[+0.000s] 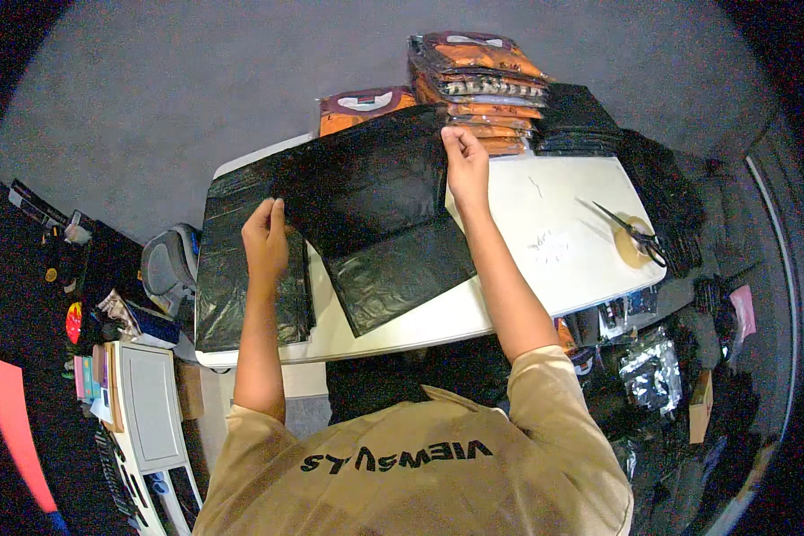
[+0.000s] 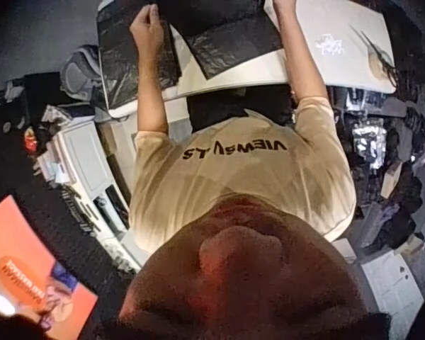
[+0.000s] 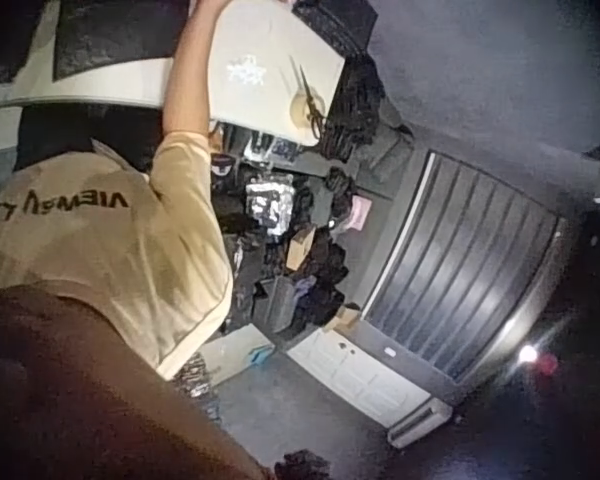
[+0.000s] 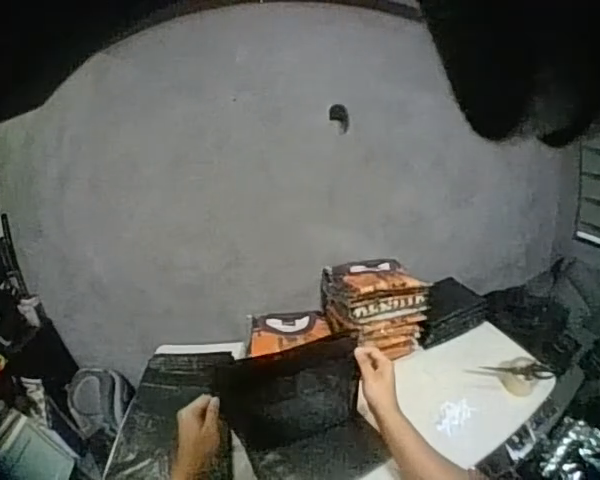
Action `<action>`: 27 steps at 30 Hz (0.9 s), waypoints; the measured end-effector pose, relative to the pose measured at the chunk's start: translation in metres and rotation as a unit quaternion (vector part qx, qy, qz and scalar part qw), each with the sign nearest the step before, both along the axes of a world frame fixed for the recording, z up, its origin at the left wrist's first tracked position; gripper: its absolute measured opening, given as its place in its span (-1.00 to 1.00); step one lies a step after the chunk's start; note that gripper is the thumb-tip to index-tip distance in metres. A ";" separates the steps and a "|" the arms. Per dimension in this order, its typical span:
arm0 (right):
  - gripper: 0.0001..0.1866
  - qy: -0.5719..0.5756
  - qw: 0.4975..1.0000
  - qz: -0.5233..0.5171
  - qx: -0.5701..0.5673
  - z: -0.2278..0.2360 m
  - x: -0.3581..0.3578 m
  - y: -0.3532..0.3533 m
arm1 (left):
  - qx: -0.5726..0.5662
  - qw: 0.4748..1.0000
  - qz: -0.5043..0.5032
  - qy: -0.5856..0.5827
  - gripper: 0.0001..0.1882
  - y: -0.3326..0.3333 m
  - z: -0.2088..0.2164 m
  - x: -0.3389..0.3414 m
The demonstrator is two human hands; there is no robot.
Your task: The recorder is placing folded shirts into individual plastic bags and then into larger black shipping bags, sealing them with tape and adding labels.
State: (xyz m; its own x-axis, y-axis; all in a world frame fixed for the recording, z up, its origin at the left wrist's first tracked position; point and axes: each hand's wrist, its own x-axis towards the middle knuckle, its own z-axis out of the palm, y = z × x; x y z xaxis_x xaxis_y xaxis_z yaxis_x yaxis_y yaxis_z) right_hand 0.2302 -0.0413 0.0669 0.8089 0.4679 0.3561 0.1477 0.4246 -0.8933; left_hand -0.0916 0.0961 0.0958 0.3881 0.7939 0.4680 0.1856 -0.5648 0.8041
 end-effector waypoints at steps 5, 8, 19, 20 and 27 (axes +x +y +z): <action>-0.78 -0.002 1.000 0.008 0.019 0.011 -0.002 -0.006 | 0.040 0.999 -0.002 -0.024 -0.66 0.010 0.004 0.008; -0.79 -0.023 0.999 0.004 0.022 0.016 0.001 -0.006 | 0.046 0.998 -0.007 -0.037 -0.62 0.018 0.003 0.010; -0.78 -0.019 0.998 0.038 -0.038 -0.030 -0.011 -0.021 | -0.141 0.962 -0.056 -0.225 -0.89 0.019 -0.041 0.026; -0.79 -0.025 0.999 0.024 -0.042 -0.033 -0.007 -0.019 | -0.142 0.962 -0.058 -0.225 -0.89 0.018 -0.042 0.029; -0.76 0.016 0.999 0.027 0.007 -0.008 -0.003 -0.018 | -0.100 0.961 -0.049 -0.254 -0.87 0.022 -0.017 0.035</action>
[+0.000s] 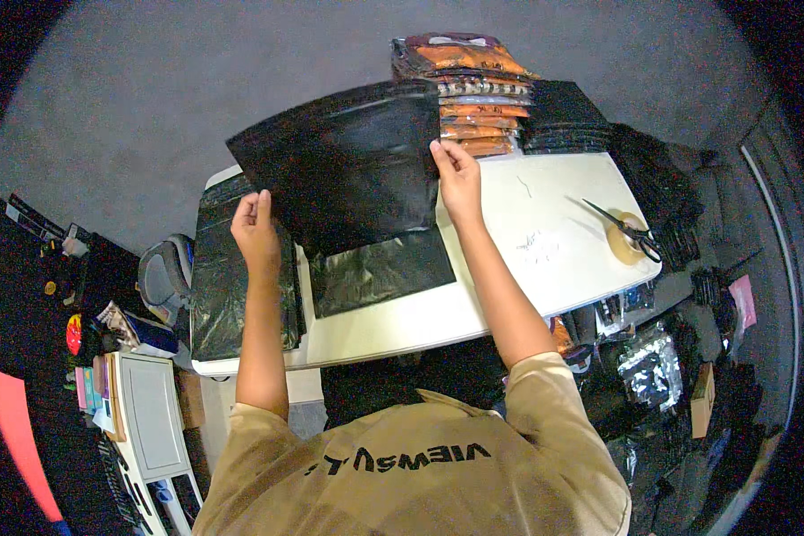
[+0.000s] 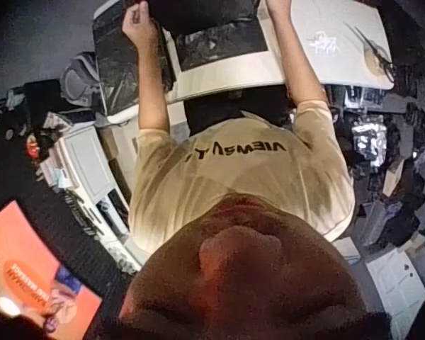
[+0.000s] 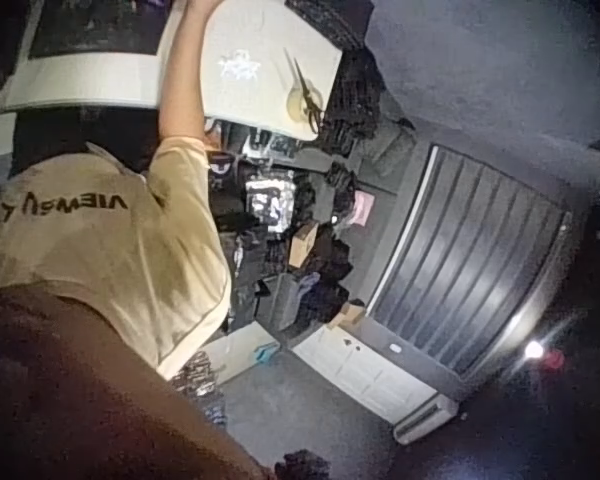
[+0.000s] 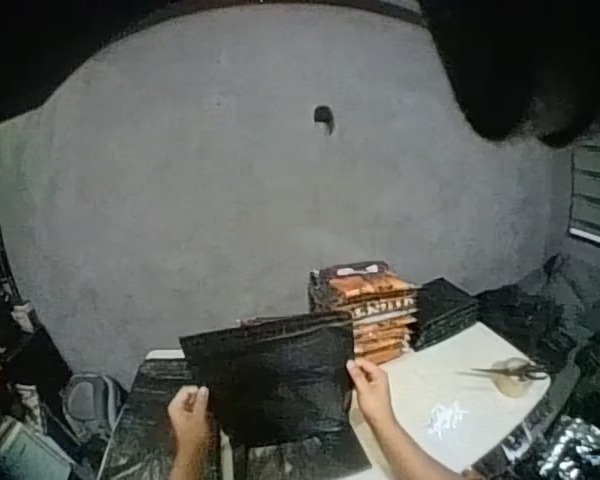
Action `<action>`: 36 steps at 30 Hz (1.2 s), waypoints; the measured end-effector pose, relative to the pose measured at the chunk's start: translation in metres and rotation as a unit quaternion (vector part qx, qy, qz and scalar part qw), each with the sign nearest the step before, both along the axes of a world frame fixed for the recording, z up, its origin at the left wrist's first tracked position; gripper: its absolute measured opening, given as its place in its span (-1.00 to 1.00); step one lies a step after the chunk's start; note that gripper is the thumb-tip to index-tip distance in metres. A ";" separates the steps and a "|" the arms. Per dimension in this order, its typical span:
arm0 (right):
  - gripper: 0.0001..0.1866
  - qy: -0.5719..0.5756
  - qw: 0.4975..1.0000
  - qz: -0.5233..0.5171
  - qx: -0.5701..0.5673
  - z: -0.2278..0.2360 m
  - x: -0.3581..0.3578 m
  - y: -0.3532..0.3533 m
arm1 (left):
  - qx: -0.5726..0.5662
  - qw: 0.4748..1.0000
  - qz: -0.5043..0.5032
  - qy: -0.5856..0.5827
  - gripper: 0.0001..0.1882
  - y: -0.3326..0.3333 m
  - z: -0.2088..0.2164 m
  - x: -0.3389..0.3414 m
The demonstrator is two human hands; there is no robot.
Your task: The recorder is placing folded shirts into individual plastic bags and then into larger black shipping bags, sealing them with tape and adding labels.
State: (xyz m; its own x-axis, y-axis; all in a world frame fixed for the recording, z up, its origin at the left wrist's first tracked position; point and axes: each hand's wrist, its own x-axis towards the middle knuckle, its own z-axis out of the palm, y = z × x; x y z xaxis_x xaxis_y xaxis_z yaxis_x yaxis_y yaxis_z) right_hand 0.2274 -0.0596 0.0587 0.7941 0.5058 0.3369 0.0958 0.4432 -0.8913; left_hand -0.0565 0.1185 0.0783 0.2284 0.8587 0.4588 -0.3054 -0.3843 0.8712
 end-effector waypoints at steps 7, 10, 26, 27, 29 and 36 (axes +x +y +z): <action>-0.75 -0.039 0.999 -0.026 0.022 0.036 0.005 -0.003 | 0.034 0.999 -0.008 -0.002 -0.89 0.006 0.030 0.008; -0.74 -0.016 1.000 0.006 0.005 0.028 0.003 -0.012 | 0.017 0.999 -0.039 -0.017 -0.89 0.004 0.025 0.006; -0.74 -0.017 0.999 -0.043 0.011 0.009 -0.004 0.004 | -0.025 0.999 -0.008 -0.031 -0.75 0.008 -0.002 0.015; -0.74 -0.016 0.999 -0.045 0.010 0.013 -0.001 0.004 | -0.005 0.999 -0.018 -0.038 -0.74 0.009 0.004 0.016; -0.75 -0.033 0.998 -0.047 0.023 0.021 0.005 0.003 | -0.021 0.999 -0.022 -0.031 -0.74 0.009 0.016 0.016; -0.76 -0.054 0.996 -0.046 0.047 0.052 -0.002 -0.009 | 0.030 0.996 -0.050 -0.061 -0.77 0.000 0.047 0.020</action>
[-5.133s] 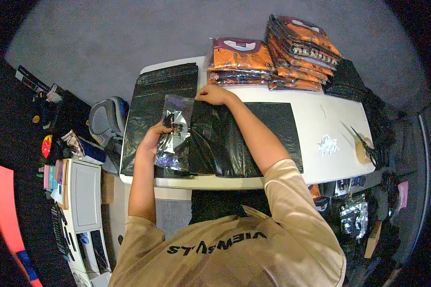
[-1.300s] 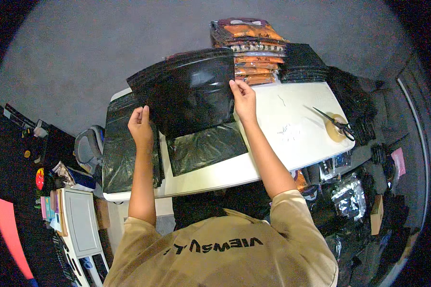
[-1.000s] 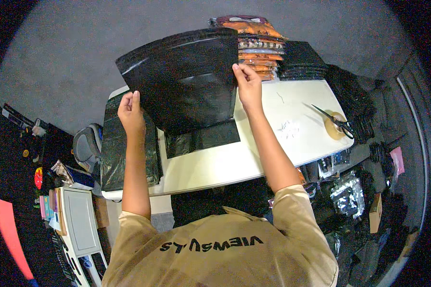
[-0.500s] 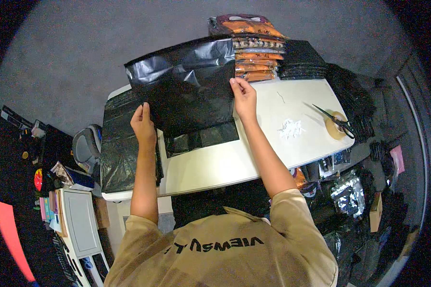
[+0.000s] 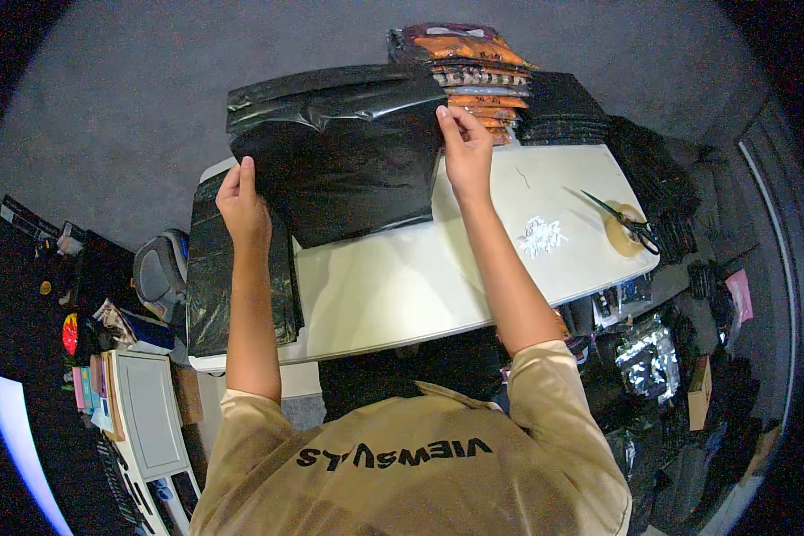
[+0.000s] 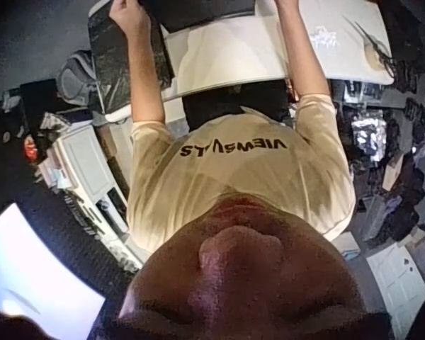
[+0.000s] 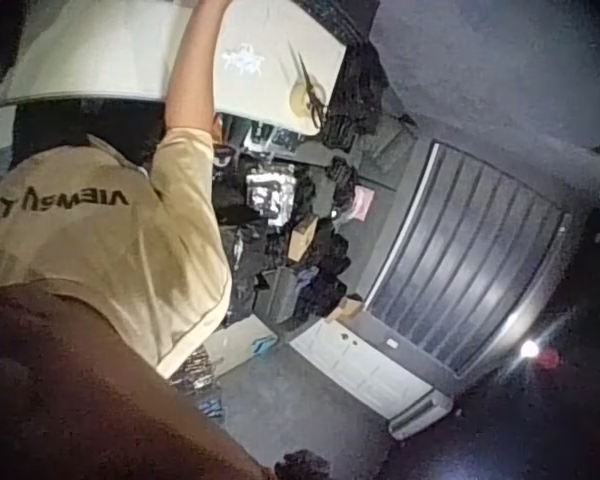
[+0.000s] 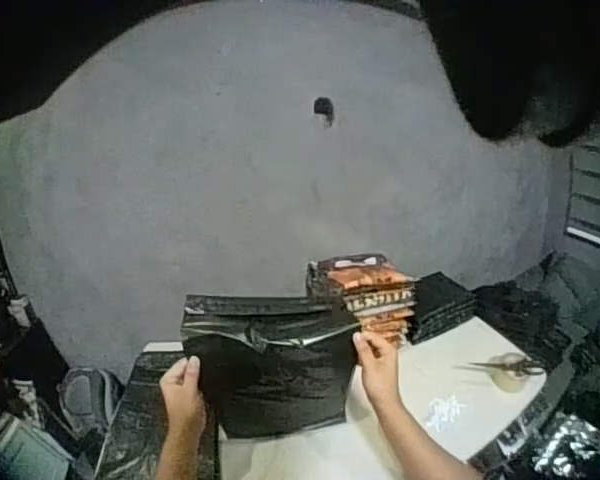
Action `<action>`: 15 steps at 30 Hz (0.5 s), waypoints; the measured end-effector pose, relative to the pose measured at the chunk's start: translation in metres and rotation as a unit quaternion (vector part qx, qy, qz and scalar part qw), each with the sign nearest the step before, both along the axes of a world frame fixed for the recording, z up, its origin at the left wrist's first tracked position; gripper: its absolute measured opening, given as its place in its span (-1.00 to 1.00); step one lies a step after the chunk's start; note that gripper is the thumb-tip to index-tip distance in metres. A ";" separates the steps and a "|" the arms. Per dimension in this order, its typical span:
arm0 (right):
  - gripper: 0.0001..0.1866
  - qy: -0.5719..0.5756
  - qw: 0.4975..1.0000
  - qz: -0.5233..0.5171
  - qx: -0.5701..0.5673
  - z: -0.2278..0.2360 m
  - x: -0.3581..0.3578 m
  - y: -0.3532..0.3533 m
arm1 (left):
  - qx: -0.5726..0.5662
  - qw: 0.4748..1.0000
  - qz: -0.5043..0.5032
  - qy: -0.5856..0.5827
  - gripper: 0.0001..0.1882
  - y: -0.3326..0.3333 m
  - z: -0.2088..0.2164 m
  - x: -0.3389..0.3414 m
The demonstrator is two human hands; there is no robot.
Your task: The recorder is placing folded shirts into individual plastic bags and then into larger black shipping bags, sealing them with tape and adding labels.
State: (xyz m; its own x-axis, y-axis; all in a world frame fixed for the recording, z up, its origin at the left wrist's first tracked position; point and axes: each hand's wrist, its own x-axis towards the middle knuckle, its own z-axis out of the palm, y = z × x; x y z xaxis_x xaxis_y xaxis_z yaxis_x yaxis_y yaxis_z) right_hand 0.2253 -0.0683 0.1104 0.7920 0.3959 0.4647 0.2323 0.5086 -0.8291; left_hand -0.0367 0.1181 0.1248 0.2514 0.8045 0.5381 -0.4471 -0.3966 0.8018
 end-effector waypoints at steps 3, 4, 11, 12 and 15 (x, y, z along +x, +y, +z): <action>-0.76 -0.009 1.000 -0.001 -0.004 0.002 -0.004 -0.003 | -0.022 1.000 0.000 -0.004 -0.78 -0.003 0.002 -0.003; -0.76 -0.005 1.000 -0.001 0.002 0.001 -0.004 -0.004 | -0.029 1.000 0.004 -0.011 -0.79 -0.006 0.003 -0.003; -0.80 -0.050 0.999 0.015 -0.006 0.025 -0.029 -0.043 | -0.042 0.998 -0.035 -0.021 -0.84 -0.028 0.012 -0.040; -0.81 -0.063 0.998 0.022 -0.010 0.026 -0.033 -0.053 | -0.037 0.997 -0.057 -0.033 -0.85 -0.034 0.013 -0.045; -0.84 -0.097 0.995 0.018 -0.024 0.032 -0.045 -0.077 | -0.037 0.998 -0.049 -0.011 -0.85 -0.051 0.017 -0.065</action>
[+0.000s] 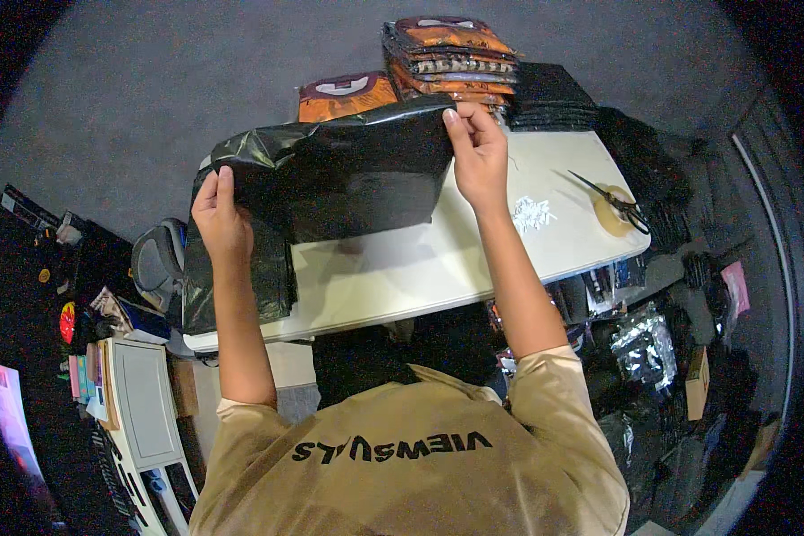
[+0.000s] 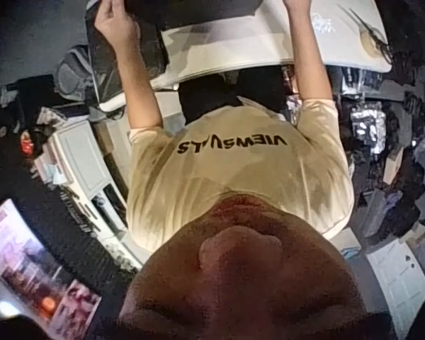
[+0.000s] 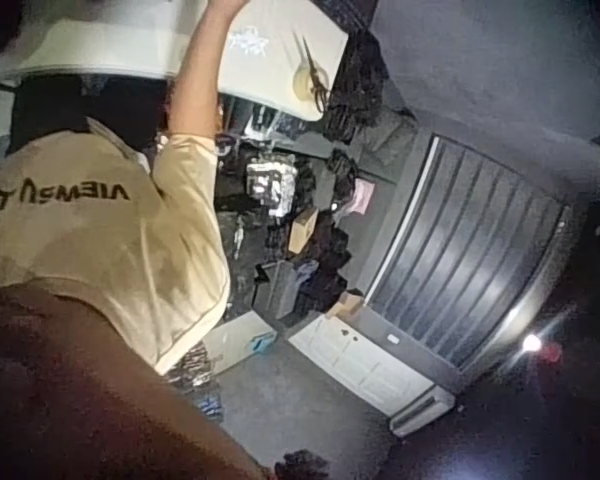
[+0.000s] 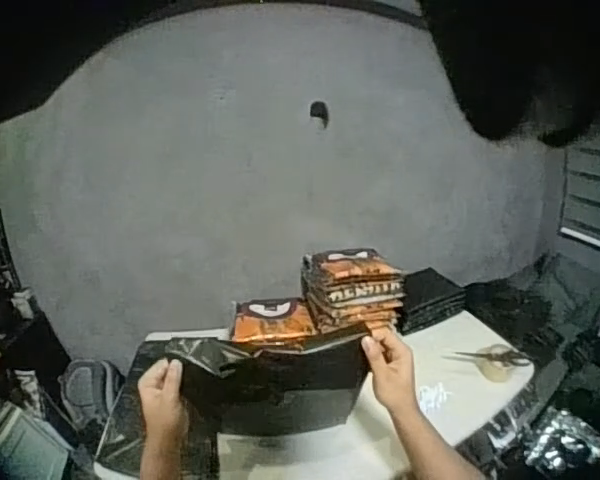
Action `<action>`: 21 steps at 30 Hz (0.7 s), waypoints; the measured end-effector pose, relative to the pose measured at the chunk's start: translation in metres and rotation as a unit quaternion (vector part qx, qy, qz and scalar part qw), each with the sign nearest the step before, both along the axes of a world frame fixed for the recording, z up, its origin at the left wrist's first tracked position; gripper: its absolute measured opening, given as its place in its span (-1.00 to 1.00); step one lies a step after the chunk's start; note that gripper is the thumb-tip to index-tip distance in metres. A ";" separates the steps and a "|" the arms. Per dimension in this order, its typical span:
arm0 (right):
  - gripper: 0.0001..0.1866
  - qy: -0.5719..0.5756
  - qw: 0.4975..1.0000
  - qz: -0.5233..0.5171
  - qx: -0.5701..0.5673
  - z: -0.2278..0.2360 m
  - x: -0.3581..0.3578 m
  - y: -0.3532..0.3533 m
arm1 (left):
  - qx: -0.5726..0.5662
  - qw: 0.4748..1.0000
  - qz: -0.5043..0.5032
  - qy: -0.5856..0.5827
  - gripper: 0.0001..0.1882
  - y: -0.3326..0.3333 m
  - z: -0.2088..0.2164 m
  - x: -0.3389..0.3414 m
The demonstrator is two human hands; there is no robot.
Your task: The recorder is placing folded shirts into individual plastic bags and then into larger black shipping bags, sealing them with tape and adding labels.
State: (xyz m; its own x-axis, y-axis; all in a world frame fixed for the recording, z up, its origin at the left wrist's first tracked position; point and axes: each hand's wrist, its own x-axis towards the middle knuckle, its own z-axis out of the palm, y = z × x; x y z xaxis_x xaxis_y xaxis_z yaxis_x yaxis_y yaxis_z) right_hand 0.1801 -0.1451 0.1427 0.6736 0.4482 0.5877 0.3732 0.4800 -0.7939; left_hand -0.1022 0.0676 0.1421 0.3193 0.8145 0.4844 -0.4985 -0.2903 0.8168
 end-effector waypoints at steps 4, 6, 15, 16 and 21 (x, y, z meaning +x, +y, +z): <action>-0.86 -0.005 0.999 0.008 0.038 0.009 -0.005 -0.013 | 0.005 1.000 0.010 -0.010 -0.85 -0.028 0.023 0.005; -0.86 -0.012 1.000 -0.006 -0.009 0.011 -0.001 -0.010 | 0.015 1.000 0.007 0.009 -0.85 -0.024 0.021 0.007; -0.70 -0.022 0.937 -0.147 -0.316 -0.194 0.097 0.060 | -0.095 0.933 0.021 0.348 -0.76 0.050 -0.142 0.079; -0.71 0.020 0.937 -0.108 -0.332 -0.196 0.081 0.071 | -0.073 0.925 0.070 0.365 -0.74 0.055 -0.150 0.074; -0.49 0.042 0.959 -0.041 -0.278 -0.194 0.071 0.109 | -0.089 0.918 0.063 0.380 -0.66 0.084 -0.161 0.060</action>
